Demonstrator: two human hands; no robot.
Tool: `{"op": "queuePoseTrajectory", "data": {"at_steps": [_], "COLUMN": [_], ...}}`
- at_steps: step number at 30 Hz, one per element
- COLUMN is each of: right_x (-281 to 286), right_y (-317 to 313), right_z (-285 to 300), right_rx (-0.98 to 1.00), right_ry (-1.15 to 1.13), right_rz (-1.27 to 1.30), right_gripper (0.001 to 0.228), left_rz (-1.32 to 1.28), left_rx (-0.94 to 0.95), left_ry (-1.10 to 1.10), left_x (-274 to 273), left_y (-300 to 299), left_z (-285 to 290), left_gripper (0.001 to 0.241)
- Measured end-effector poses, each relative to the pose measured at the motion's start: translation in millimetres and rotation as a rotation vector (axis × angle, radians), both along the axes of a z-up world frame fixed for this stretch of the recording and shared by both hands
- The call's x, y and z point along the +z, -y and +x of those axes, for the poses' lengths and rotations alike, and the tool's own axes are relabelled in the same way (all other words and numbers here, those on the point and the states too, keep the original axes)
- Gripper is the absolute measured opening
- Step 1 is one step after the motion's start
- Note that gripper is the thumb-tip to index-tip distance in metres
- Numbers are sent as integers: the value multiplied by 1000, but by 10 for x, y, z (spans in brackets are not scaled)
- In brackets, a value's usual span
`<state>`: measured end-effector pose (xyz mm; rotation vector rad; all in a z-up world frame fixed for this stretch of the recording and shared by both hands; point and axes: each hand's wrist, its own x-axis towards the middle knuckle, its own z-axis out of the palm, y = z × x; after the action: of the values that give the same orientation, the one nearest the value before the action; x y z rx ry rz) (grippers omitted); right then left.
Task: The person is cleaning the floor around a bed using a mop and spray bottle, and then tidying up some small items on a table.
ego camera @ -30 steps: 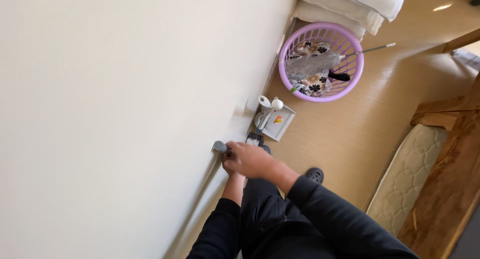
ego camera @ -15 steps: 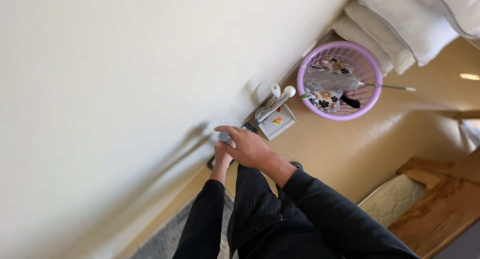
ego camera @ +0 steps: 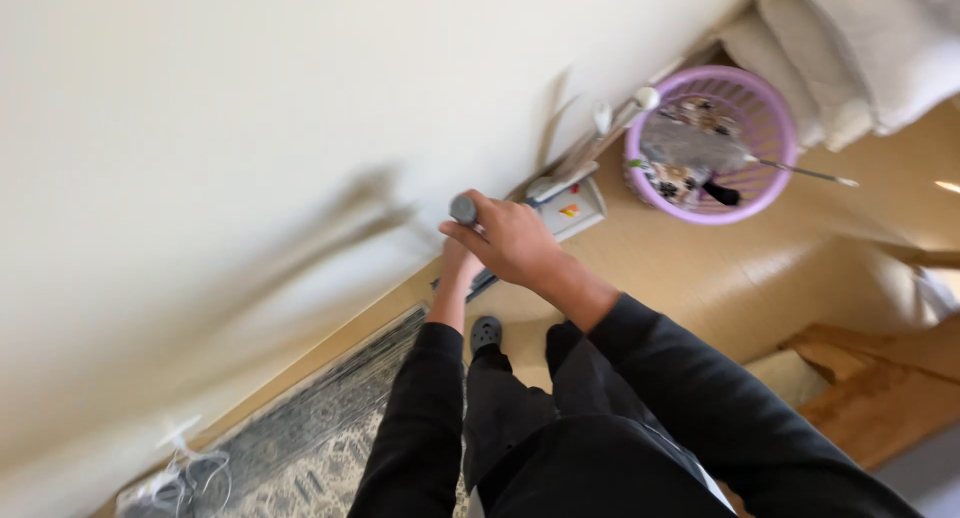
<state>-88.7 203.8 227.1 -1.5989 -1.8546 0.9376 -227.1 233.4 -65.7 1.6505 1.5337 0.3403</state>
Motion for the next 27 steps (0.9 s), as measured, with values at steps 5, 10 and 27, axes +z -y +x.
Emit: {"op": "queuePoseTrajectory", "data": {"at_steps": [5, 10, 27], "right_x": [-391, -601, -2364], "right_y": [-223, -292, 975], "right_z": [-291, -759, 437], "right_rx": [-79, -113, -133], "right_ry": [64, 66, 241], "right_rz": [-143, -186, -636], "right_gripper": [49, 52, 53], "left_rz": [-189, -232, 84], "left_rx": [163, 278, 406], "left_ry": [257, 244, 23], "left_x": [608, 263, 433], "left_y": [-142, -192, -191], "left_z": [-80, -416, -815], "left_gripper": [54, 57, 39]}}
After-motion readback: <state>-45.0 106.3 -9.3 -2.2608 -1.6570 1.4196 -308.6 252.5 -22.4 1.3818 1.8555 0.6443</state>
